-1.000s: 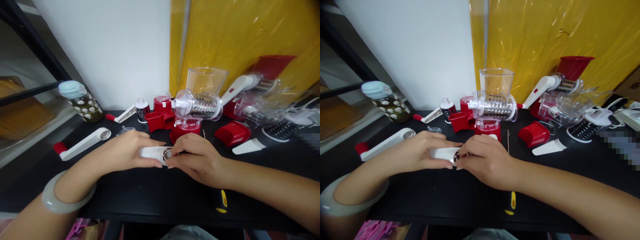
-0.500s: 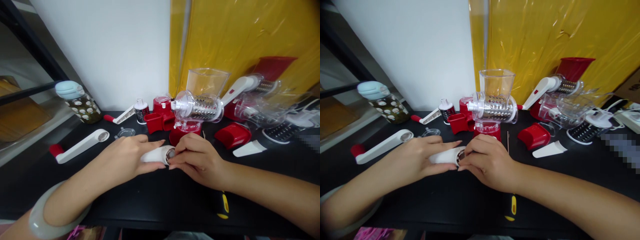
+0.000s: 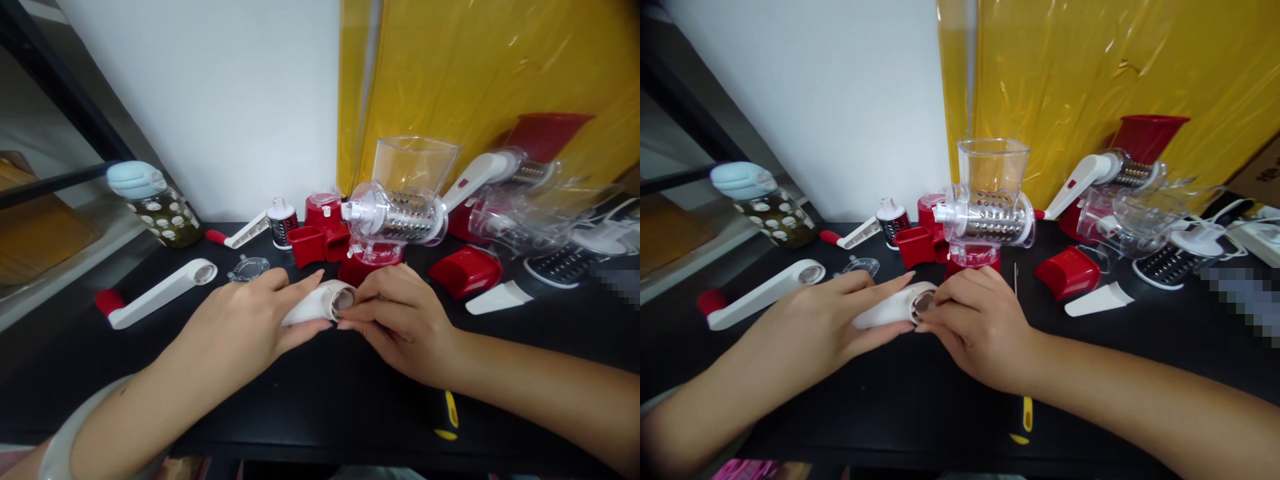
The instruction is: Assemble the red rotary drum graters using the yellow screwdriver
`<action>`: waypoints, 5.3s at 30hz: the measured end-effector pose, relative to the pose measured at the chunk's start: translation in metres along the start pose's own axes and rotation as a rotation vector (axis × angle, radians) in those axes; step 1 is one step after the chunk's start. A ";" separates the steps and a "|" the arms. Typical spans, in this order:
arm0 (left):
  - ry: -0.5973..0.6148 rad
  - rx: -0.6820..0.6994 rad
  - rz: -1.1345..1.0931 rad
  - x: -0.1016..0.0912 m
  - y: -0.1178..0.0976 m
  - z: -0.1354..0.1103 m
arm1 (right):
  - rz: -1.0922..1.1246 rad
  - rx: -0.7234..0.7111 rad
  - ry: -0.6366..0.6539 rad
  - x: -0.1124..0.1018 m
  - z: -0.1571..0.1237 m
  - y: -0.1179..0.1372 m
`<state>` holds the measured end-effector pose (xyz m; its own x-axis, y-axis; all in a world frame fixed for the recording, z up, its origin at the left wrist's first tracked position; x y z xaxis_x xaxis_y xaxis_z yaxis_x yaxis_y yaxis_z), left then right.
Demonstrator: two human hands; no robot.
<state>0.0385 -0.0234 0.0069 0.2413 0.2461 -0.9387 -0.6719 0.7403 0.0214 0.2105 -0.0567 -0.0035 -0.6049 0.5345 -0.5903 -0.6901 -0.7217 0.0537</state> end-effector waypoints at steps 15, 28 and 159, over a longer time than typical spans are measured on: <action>-0.058 -0.059 0.076 -0.002 -0.007 -0.003 | -0.254 -0.058 -0.030 -0.005 0.001 0.007; -0.054 -0.061 0.072 -0.003 -0.008 -0.001 | -0.365 -0.105 0.000 -0.005 0.002 0.012; 0.129 -0.160 -0.405 -0.005 0.001 0.002 | -0.023 -0.044 -0.047 -0.019 0.018 -0.001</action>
<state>0.0381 -0.0227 0.0120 0.4249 -0.1311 -0.8957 -0.6434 0.6523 -0.4007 0.2155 -0.0581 0.0225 -0.6076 0.5707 -0.5524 -0.6867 -0.7269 0.0045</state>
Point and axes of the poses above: each hand's wrist, its own z-axis towards the middle knuckle, its own x-axis out of the palm, y = z × x, the point moved 6 cm from there along z, towards the middle knuckle, and after that the axes turned 12 degrees about -z, right-handed, at the moved point
